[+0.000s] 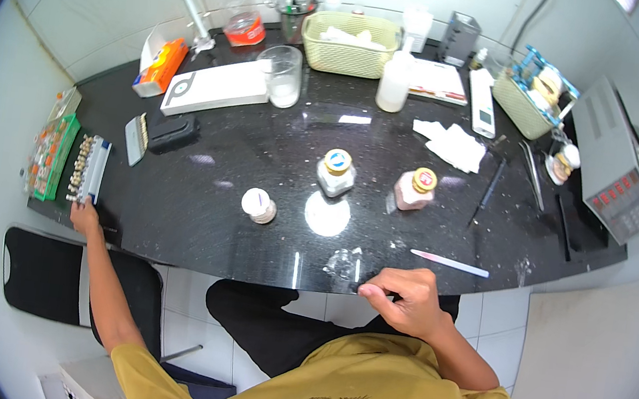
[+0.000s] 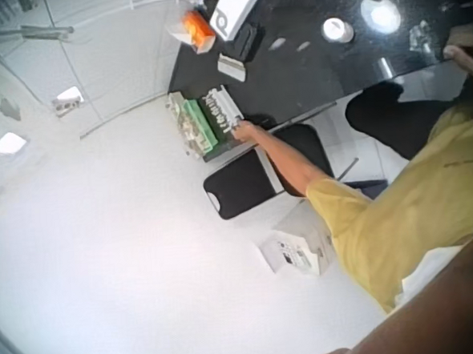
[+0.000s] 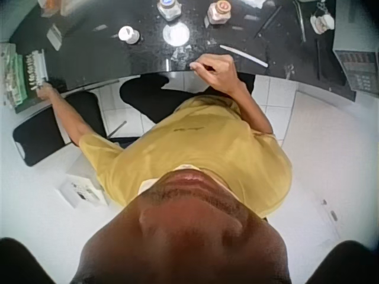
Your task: The person applies material to a dental bridge using a tool, places a dental model into a furnace, and then cleans the bridge with a toothbrush.
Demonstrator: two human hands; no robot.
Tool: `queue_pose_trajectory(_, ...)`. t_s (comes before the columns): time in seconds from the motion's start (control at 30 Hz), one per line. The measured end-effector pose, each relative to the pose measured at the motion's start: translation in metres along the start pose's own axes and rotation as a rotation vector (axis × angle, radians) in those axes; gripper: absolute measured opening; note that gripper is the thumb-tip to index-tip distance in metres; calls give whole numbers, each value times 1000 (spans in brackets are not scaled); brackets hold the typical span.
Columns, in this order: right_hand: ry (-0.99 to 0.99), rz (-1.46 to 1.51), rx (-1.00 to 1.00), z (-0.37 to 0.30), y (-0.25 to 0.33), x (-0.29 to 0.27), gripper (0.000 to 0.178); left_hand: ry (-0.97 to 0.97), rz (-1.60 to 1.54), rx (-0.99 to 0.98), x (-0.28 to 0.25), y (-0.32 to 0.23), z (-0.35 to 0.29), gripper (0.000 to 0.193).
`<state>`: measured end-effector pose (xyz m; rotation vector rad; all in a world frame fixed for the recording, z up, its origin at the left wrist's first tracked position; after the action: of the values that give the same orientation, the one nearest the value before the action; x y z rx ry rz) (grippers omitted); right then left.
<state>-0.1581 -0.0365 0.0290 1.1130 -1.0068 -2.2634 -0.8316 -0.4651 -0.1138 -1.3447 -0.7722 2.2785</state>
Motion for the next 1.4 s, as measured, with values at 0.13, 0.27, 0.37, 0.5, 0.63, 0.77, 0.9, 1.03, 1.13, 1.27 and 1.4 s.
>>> queue_pose_trajectory(0.13,-35,73,-55,-2,2,-3,17,11,-38,50,-24,19,31,58)
queue_pose_trajectory(0.27,-168,97,12,-6,12,-33,14,57,-347,-142,-21,13,-8,74)
queue_pose_trajectory(0.37,-139,-245,-278,12,51,-94,11,-37,-508,-106,-81,8,-47,72)
queue_pose_trajectory(0.5,-389,-339,-225,89,29,-173,18,-50,-655,-8,-150,-47,-129,61)
queue_pose_trajectory(0.63,-276,-556,-358,208,-6,-188,43,-9,-742,32,-204,-87,-196,54)
queue_pose_trajectory(0.77,-27,-550,-209,323,-90,-157,23,6,-727,136,-244,-121,-239,48)
queue_pose_trajectory(0.9,322,-588,-179,381,-165,-107,33,-5,-652,125,-284,-142,-273,44)
queue_pose_trajectory(1.03,496,-552,-32,385,-185,-79,28,-33,-577,121,-311,-145,-296,39)
queue_pose_trajectory(1.13,438,-503,-26,381,-180,-79,21,-4,-605,138,-310,-152,-306,37)
queue_pose_trajectory(1.27,227,-423,-117,370,-162,-111,20,59,-644,209,-290,-193,-326,33)
queue_pose_trajectory(1.4,67,-234,-57,342,-148,-179,18,193,-823,321,-260,-263,-366,28)
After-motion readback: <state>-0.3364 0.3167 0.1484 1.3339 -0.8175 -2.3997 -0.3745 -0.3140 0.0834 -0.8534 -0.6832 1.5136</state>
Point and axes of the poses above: each hand's wrist, its own z-axis towards the middle knuckle, its own x-axis out of the palm, y = z × x, the point moved 9 cm from there along z, towards the middle knuckle, and after that the axes turned 3 degrees about -x, right-handed, at the moved point
